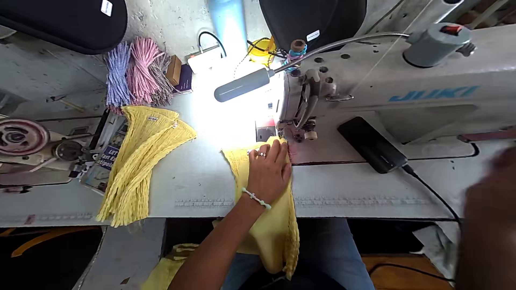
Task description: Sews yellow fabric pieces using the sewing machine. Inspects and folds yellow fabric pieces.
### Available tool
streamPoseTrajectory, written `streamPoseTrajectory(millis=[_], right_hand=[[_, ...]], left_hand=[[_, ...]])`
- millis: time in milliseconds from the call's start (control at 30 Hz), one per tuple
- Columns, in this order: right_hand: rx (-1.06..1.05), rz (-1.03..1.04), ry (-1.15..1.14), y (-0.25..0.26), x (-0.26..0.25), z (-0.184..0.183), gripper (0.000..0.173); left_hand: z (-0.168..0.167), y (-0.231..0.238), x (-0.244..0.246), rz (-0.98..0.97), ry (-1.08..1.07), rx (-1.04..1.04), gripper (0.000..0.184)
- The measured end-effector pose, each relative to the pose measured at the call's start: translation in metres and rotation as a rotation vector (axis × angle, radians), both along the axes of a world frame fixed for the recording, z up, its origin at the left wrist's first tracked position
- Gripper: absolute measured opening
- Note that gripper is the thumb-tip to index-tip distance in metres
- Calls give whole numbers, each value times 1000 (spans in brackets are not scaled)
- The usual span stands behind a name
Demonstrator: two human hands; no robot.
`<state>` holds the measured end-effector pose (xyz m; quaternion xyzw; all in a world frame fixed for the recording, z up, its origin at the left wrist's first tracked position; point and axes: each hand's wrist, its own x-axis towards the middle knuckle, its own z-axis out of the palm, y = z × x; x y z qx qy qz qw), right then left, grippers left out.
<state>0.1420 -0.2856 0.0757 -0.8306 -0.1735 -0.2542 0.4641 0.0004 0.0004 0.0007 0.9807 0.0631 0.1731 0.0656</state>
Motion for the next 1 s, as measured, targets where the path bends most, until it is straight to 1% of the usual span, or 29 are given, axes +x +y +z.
streamPoseTrajectory(millis=[33,67,133,233,300,400,567,1000], right_hand=[[-10,145,-31,20,-15,-17,28],[-72,272,-50,42,-29,-31,28],[-183,474,-65,86,-50,-48,23],[-246,619,-13,134,-54,-65,24],[-304,647,19,150,-47,-69,27],[-381,631,86,160,-39,-71,30],[-358,598,49,155,-39,-79,34],[-357,577,26,155,-40,-81,29]], left_hand=[[1,0,-1,-8,8,-15,45],[2,-1,-3,-14,21,-23,45],[1,-1,-8,-17,14,-14,45],[2,-1,-9,-12,0,-16,44],[2,0,-6,-10,12,-35,42],[3,3,-1,-1,32,-43,42],[2,3,1,-7,38,-50,43],[3,14,12,-20,58,-103,45]])
